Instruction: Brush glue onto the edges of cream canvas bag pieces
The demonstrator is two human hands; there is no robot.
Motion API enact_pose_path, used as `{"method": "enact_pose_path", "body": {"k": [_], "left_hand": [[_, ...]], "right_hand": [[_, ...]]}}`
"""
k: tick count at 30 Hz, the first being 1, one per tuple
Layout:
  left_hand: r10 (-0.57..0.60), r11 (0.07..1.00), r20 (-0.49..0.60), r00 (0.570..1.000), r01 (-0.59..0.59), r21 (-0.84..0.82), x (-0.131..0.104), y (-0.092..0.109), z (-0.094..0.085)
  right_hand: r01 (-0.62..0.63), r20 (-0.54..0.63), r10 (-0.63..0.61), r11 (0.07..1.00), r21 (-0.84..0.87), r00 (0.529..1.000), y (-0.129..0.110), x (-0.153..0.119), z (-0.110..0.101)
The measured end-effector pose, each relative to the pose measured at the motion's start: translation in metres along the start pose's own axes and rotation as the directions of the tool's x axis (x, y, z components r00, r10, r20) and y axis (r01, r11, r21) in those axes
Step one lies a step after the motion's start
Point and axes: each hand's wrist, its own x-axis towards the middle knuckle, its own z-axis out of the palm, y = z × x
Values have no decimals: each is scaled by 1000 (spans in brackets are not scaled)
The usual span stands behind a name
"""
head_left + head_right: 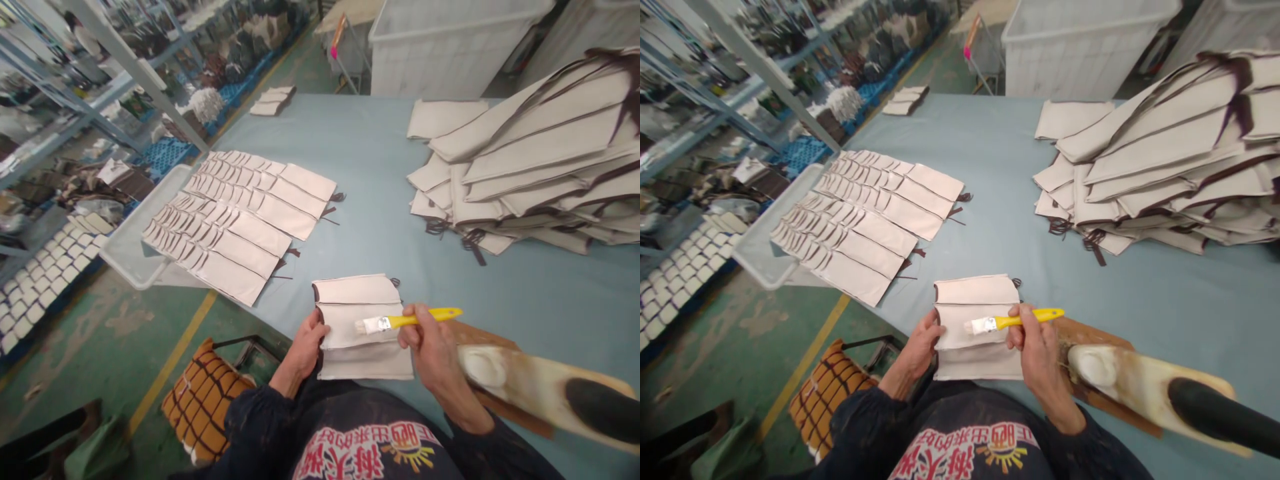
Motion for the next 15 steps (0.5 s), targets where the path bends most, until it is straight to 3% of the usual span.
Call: {"method": "enact_pose_path", "body": {"k": [6, 11, 15], "left_hand": [[85, 994, 256, 963, -101, 50, -23, 47, 37], [70, 988, 412, 909, -120, 99, -31, 75, 55], [7, 986, 509, 861, -90, 139, -39, 92, 63]], "right_hand": [[295, 104, -290, 955, -36, 951, -44, 3, 7], [495, 155, -485, 868, -31, 861, -74, -4, 14], [631, 248, -588, 759, -160, 770, -85, -9, 17]]}}
